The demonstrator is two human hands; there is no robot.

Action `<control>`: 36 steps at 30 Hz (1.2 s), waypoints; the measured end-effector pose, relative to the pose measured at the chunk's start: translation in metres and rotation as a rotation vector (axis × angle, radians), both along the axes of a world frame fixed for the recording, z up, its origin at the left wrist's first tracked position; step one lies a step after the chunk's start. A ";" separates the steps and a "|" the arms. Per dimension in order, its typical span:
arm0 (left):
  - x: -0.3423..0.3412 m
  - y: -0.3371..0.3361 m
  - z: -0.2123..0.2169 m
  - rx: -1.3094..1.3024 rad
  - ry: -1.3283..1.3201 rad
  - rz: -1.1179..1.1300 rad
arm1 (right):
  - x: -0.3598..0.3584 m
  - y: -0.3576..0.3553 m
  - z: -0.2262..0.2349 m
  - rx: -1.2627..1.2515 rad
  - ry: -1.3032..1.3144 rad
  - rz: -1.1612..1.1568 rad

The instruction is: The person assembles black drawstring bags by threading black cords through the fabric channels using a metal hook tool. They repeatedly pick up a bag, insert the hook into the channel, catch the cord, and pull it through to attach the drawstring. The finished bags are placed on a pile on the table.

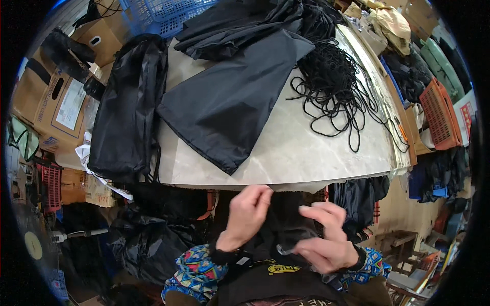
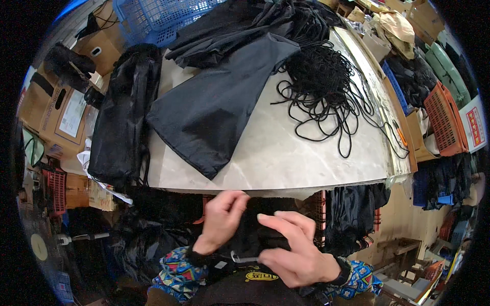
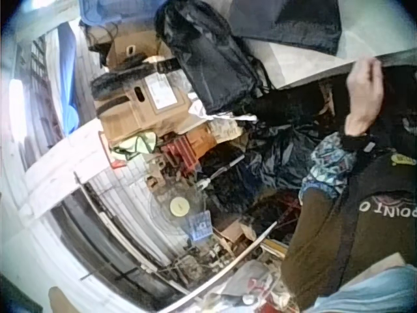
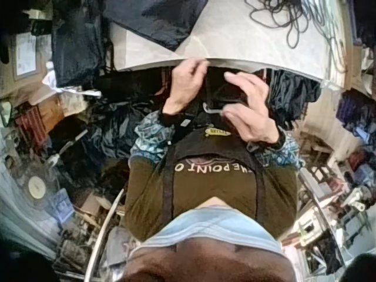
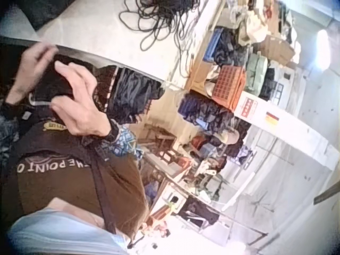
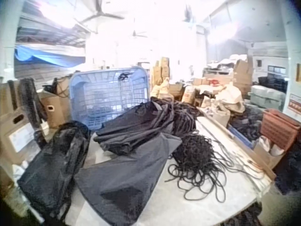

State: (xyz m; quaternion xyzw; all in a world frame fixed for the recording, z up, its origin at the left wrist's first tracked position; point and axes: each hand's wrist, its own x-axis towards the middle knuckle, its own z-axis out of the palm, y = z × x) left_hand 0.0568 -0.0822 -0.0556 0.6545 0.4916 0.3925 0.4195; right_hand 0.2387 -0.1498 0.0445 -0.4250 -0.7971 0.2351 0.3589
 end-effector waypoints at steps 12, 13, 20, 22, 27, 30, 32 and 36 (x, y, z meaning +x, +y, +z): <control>-0.032 0.044 0.004 -0.533 -0.644 0.394 | 0.012 0.026 0.001 -0.840 1.104 0.646; -0.034 0.049 0.003 -0.547 -0.613 0.328 | 0.019 0.029 0.005 -0.900 1.022 0.611; -0.002 0.041 0.026 -0.741 -0.736 0.180 | -0.011 0.056 -0.036 -0.364 0.092 -0.315; 0.005 0.032 0.032 -0.801 -0.824 0.123 | -0.023 0.060 -0.046 -0.204 0.116 -0.311; -0.004 0.029 0.040 -0.858 -1.023 0.027 | -0.022 0.063 -0.057 -0.084 0.078 -0.330; 0.003 0.026 0.045 -0.948 -1.127 0.142 | -0.024 0.066 -0.057 -0.114 0.150 -0.361; 0.004 0.023 0.044 -0.875 -1.066 0.145 | -0.021 0.065 -0.054 -0.120 0.074 -0.327; 0.003 0.021 0.038 -0.725 -0.998 0.148 | -0.011 0.050 -0.039 -0.132 -0.139 -0.269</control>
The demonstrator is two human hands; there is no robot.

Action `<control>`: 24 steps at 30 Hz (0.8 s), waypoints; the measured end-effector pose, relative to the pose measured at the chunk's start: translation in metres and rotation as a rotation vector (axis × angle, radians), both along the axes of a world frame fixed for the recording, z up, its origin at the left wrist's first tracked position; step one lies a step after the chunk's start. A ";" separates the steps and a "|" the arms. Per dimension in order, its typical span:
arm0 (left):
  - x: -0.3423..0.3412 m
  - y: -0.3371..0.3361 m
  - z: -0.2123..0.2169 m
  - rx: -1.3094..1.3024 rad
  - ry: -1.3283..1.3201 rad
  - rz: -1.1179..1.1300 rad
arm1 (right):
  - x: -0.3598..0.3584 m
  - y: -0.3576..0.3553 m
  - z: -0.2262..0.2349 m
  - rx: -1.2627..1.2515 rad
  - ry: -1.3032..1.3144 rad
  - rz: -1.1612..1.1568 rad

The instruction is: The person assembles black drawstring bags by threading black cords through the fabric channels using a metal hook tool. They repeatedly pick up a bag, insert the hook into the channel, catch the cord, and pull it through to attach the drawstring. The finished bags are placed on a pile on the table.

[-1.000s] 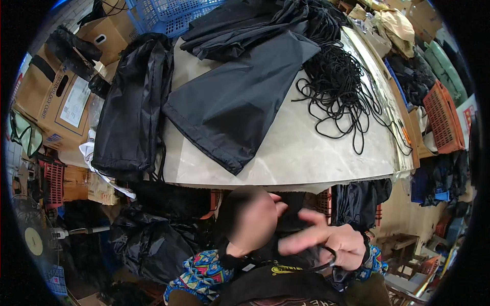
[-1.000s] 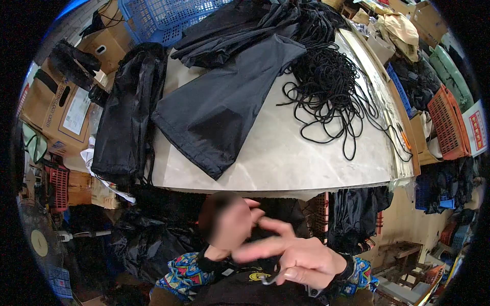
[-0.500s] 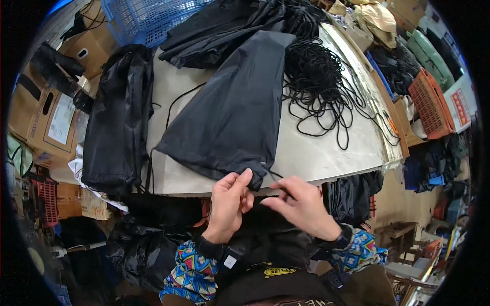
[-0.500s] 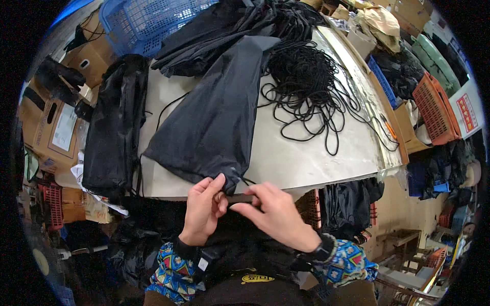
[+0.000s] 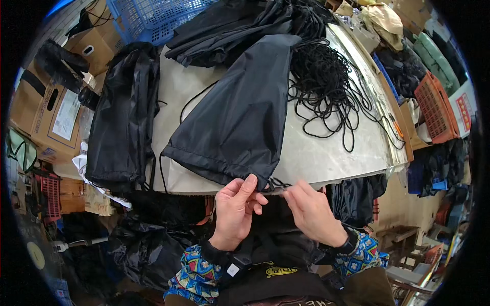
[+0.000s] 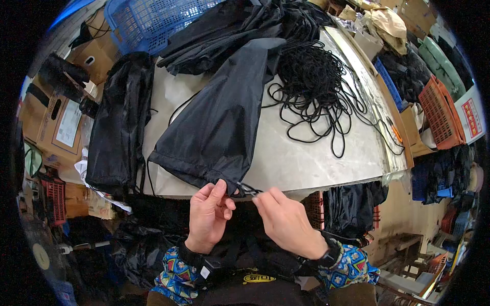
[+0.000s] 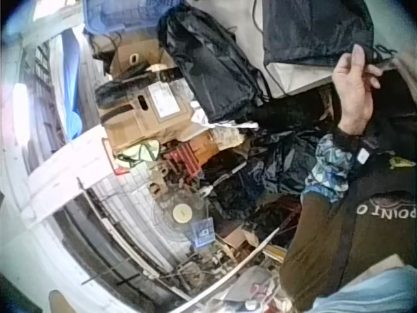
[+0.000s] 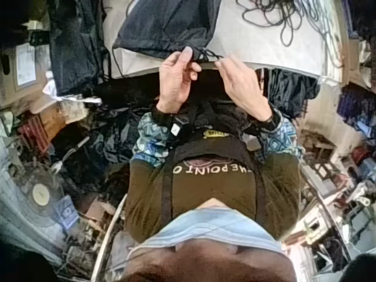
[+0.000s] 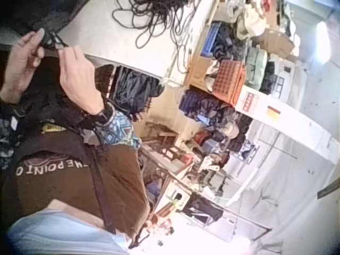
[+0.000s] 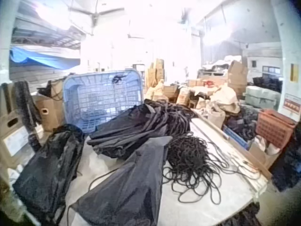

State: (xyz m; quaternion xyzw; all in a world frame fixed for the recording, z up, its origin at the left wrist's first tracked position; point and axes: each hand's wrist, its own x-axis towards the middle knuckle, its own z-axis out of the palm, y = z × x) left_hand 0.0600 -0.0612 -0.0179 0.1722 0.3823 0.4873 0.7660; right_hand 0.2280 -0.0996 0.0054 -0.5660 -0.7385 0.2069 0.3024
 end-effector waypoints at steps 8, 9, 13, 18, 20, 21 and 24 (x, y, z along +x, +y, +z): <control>0.013 -0.006 -0.006 0.136 0.157 0.062 | -0.003 -0.012 0.007 -0.012 -0.176 0.034; 0.015 -0.008 -0.007 0.144 0.178 0.057 | -0.005 -0.011 0.006 -0.002 -0.196 0.026; 0.025 -0.009 -0.006 0.142 0.195 0.001 | -0.012 -0.004 -0.001 0.017 -0.311 -0.011; -0.012 0.023 -0.002 0.098 0.165 0.258 | 0.023 0.001 0.024 -0.068 -0.226 0.107; -0.034 0.037 0.002 0.087 0.115 0.336 | 0.054 -0.009 0.037 0.013 -0.271 0.045; -0.042 0.039 -0.004 0.100 0.112 0.337 | 0.060 -0.015 0.047 -0.031 -0.206 -0.001; -0.012 0.019 -0.016 0.172 0.123 0.061 | 0.047 -0.025 0.048 -0.064 -0.234 -0.036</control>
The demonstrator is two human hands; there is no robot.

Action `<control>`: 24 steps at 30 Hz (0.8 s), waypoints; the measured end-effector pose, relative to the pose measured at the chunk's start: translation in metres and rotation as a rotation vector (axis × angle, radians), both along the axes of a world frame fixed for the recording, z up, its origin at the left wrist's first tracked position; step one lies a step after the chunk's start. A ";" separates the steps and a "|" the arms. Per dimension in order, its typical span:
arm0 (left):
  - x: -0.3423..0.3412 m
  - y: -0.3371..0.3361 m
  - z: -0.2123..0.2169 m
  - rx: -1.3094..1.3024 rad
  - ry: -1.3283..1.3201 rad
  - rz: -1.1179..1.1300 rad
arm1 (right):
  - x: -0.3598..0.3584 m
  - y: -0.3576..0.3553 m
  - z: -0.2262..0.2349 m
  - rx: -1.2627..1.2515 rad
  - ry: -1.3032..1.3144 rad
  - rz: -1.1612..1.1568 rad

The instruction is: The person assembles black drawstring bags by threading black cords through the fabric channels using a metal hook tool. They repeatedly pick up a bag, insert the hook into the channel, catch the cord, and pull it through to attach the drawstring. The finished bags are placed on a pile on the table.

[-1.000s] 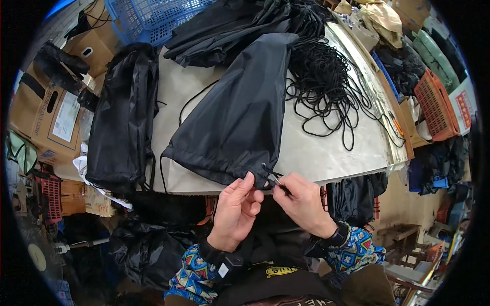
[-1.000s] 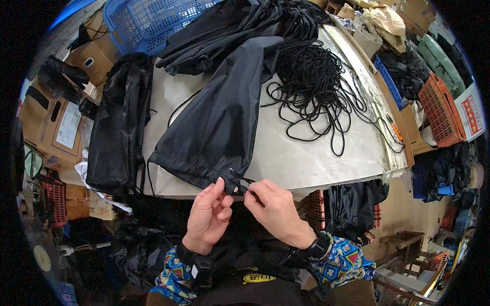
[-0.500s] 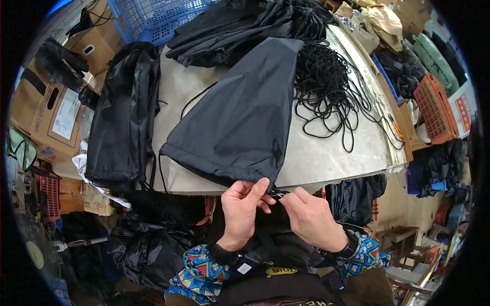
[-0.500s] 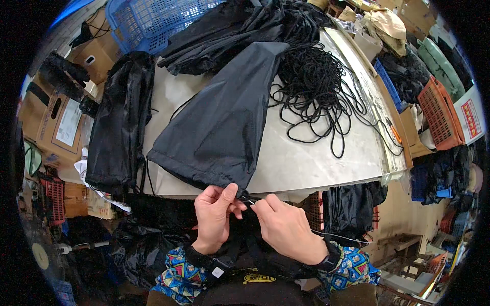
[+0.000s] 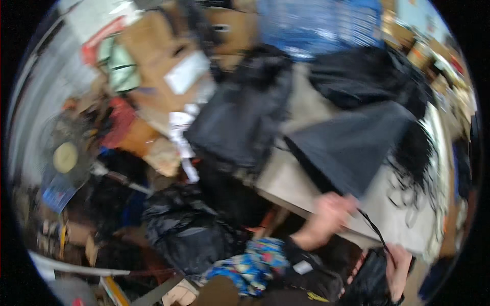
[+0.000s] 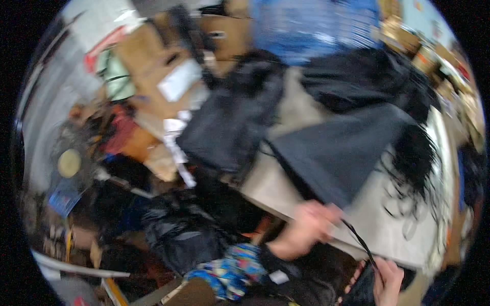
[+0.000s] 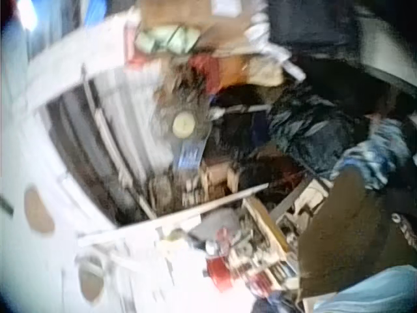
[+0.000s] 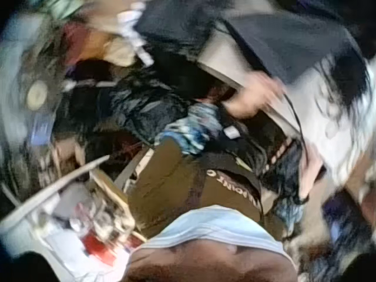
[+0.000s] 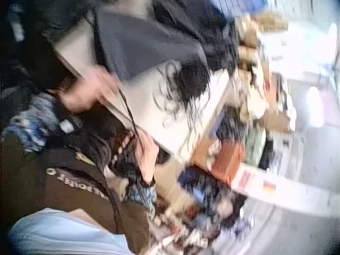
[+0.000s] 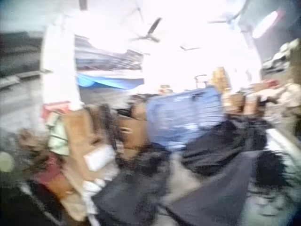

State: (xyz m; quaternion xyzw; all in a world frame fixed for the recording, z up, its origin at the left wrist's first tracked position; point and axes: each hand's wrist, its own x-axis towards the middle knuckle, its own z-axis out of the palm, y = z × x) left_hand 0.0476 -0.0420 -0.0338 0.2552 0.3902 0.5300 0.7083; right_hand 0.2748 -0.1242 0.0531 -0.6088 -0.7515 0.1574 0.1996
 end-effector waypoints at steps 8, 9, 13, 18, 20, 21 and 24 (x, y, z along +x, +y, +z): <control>-0.019 0.010 0.007 0.122 0.113 0.263 | -0.028 0.000 -0.009 -0.230 0.200 0.212; -0.033 0.011 0.005 0.141 0.128 0.311 | -0.026 -0.001 -0.004 -0.274 0.207 0.242; -0.008 0.002 0.013 0.324 0.285 0.096 | 0.005 -0.012 -0.025 -0.334 0.326 0.048; 0.044 -0.019 -0.007 0.468 0.422 -0.158 | -0.004 0.005 -0.080 -0.123 0.622 -0.263; 0.018 0.004 0.017 0.167 0.279 -0.236 | -0.020 0.002 -0.057 -0.211 0.537 -0.093; 0.019 0.008 0.008 0.205 0.213 -0.120 | -0.033 0.004 -0.054 0.019 0.516 0.026; 0.046 -0.006 0.001 0.367 0.336 -0.184 | -0.041 0.015 -0.042 -0.036 0.449 -0.070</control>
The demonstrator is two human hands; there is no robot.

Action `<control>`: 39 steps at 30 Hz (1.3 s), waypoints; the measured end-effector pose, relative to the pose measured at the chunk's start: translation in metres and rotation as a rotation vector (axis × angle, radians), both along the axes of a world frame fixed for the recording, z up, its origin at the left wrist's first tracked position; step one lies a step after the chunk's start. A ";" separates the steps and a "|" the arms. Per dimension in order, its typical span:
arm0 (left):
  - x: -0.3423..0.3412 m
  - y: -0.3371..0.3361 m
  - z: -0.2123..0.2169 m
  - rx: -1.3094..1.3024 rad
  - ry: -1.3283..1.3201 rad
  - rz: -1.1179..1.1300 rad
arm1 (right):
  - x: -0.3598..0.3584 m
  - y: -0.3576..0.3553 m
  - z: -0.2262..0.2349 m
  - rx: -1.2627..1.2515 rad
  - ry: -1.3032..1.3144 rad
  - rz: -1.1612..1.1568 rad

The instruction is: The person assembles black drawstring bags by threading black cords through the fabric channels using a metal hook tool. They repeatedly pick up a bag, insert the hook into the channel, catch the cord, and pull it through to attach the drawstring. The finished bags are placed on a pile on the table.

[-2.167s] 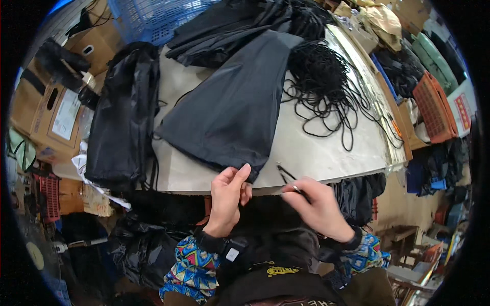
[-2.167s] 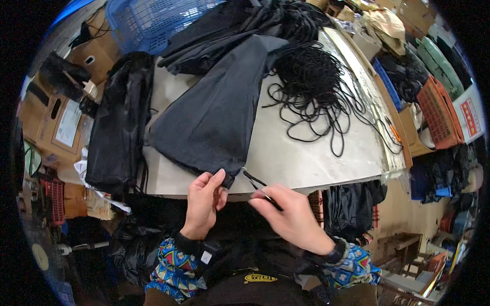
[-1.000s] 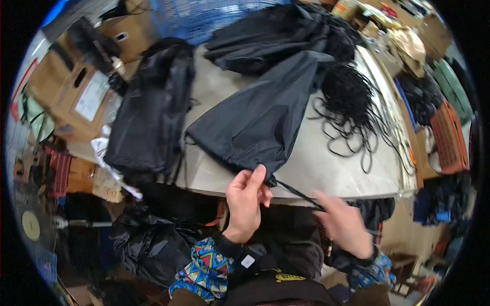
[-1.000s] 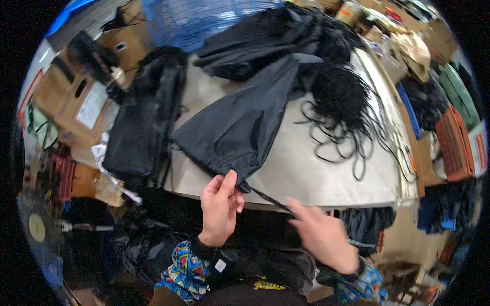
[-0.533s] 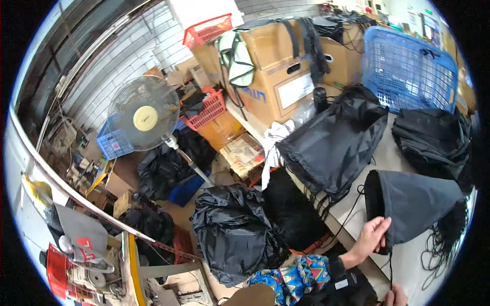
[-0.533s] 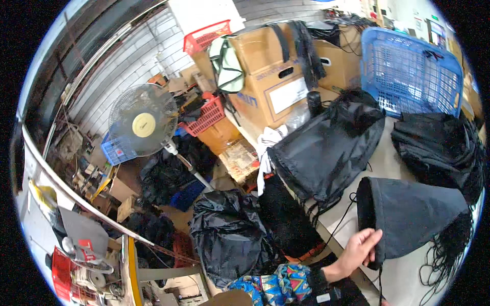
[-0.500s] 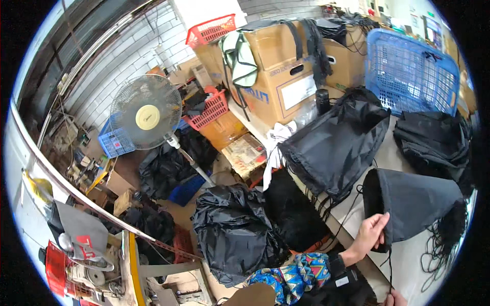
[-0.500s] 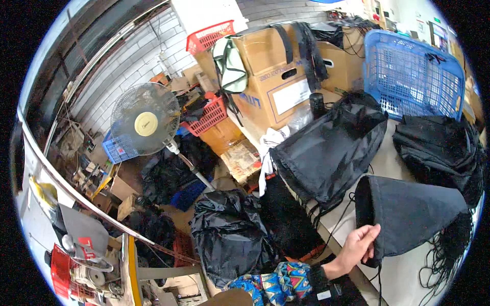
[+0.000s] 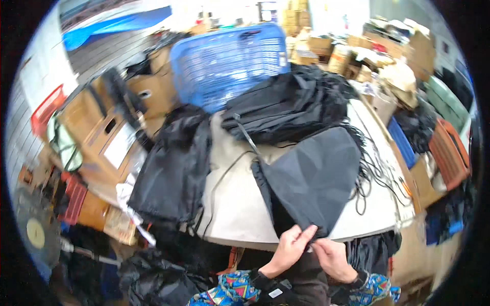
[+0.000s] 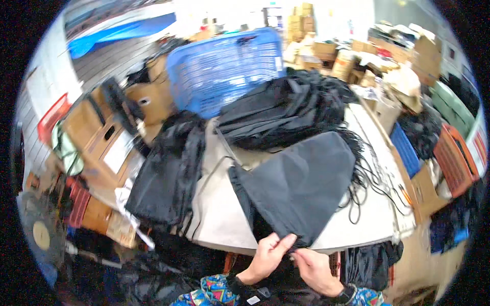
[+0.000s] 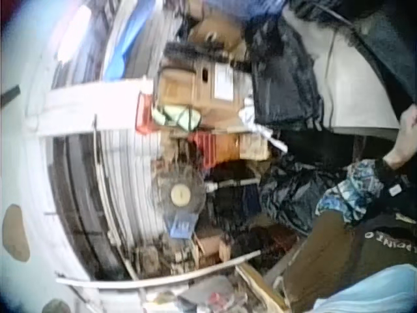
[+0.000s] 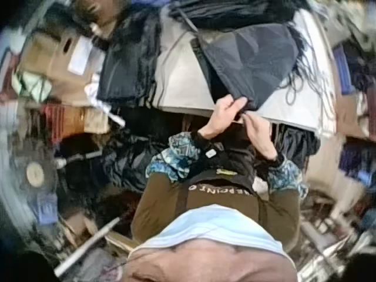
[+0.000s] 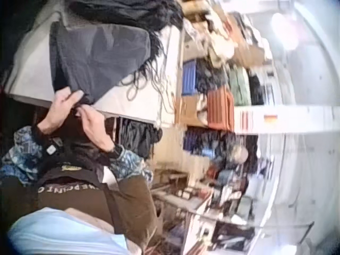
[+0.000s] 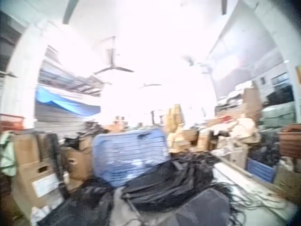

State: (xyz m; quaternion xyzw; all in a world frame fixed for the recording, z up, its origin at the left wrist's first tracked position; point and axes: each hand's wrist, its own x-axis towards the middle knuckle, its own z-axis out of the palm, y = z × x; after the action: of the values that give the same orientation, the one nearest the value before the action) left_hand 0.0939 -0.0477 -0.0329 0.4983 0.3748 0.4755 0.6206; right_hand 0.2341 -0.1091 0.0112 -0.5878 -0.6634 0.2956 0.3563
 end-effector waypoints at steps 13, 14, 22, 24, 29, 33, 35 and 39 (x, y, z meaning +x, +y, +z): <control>-0.014 0.012 -0.001 1.115 1.232 -0.213 | 0.068 -0.008 0.084 0.740 0.553 -0.438; -0.029 0.006 0.009 0.862 1.633 -0.477 | 0.080 -0.009 0.081 0.715 0.580 -0.486; -0.129 0.117 -0.007 0.909 1.188 -0.197 | 0.299 -0.124 0.058 0.762 0.594 -1.133; -0.130 0.094 0.045 0.470 1.008 -0.473 | 0.224 -0.077 0.054 0.397 0.410 -1.162; -0.137 0.062 0.058 -0.055 0.460 -1.424 | 0.098 -0.019 0.041 -0.116 0.062 -0.213; -0.145 0.018 0.040 -0.166 -0.436 -0.443 | 0.040 0.003 0.060 -0.165 0.128 0.238; -0.100 0.015 0.037 0.066 0.118 0.150 | 0.019 0.006 0.060 -0.154 0.212 0.388; -0.042 0.029 -0.023 0.922 1.091 -0.292 | -0.008 0.013 0.036 -0.251 0.171 0.287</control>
State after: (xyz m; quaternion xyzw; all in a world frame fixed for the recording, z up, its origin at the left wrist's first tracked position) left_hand 0.0522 -0.0189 -0.0560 0.9201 0.3220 0.1812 0.1296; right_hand 0.2265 -0.0960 0.0473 -0.5000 -0.6657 0.4722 0.2896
